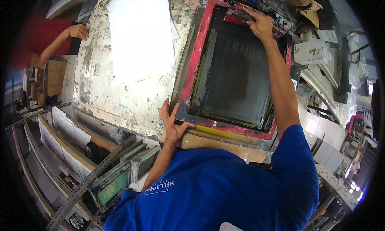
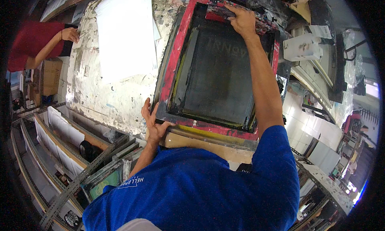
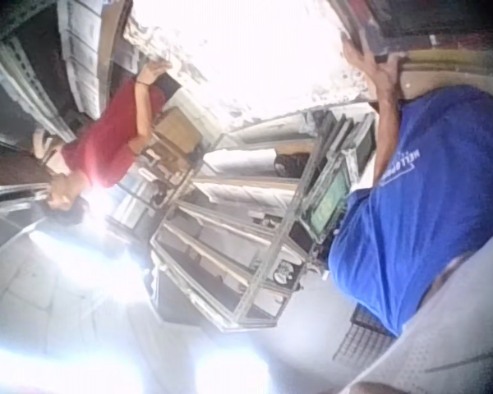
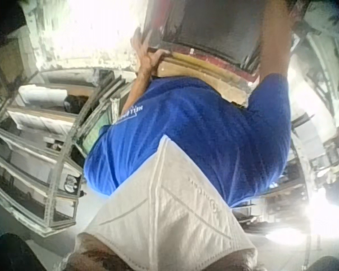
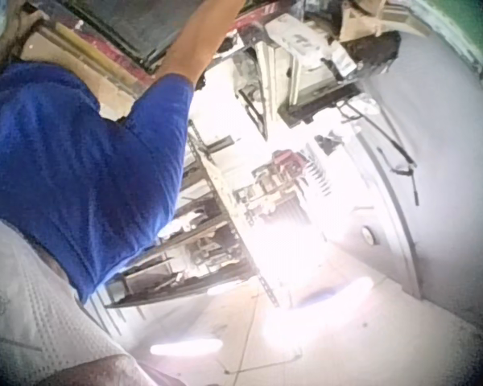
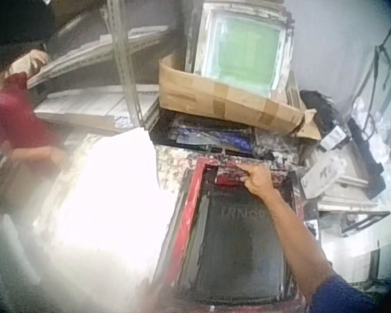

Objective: The person performs screen printing by placing sheets of paper on a base, lowering a frame, and using a squeegee to apply ink. They lift the frame, remove the printed paper, and pass it to another person who places it on a shelf. The person also applies liquid from a bottle to the screen.

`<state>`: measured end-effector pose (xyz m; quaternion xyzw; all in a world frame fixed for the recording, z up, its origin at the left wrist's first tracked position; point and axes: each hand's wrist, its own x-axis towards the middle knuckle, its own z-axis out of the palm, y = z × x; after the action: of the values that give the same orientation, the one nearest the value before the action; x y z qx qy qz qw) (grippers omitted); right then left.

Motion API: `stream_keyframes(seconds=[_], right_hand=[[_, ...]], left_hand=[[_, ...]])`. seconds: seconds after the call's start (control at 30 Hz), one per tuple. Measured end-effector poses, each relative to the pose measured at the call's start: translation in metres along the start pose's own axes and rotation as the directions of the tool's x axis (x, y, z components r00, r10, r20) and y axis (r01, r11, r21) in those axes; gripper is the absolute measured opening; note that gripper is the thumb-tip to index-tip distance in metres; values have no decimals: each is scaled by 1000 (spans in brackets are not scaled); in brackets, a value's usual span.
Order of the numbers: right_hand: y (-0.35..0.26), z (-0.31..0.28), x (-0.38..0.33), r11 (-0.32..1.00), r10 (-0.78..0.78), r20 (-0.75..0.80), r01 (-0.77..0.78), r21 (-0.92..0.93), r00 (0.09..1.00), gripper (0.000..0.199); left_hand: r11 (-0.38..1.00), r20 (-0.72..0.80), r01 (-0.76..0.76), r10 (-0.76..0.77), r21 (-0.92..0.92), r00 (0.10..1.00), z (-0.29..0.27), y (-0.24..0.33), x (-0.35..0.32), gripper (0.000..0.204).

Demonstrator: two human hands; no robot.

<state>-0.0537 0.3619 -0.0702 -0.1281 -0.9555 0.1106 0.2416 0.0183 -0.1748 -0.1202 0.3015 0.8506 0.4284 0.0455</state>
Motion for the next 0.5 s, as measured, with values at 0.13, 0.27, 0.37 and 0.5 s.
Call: stream_keyframes(seconds=[0.13,0.27,0.37,0.5], right_hand=[[-14,-14,8,982,186,101,-187,2,977,61],[14,-28,3,945,271,9,-267,190,963,60],[5,-48,-22,760,385,89,-370,535,919,65],[-56,-90,-83,549,479,214,-481,684,851,70]], left_hand=[[1000,-25,-15,14,-8,1000,0,1,-2,100],[998,-9,-63,63,17,998,0,0,3,101],[1000,15,-5,5,4,1000,-1,2,1,100],[995,-40,40,-44,-89,998,4,3,-4,97]])
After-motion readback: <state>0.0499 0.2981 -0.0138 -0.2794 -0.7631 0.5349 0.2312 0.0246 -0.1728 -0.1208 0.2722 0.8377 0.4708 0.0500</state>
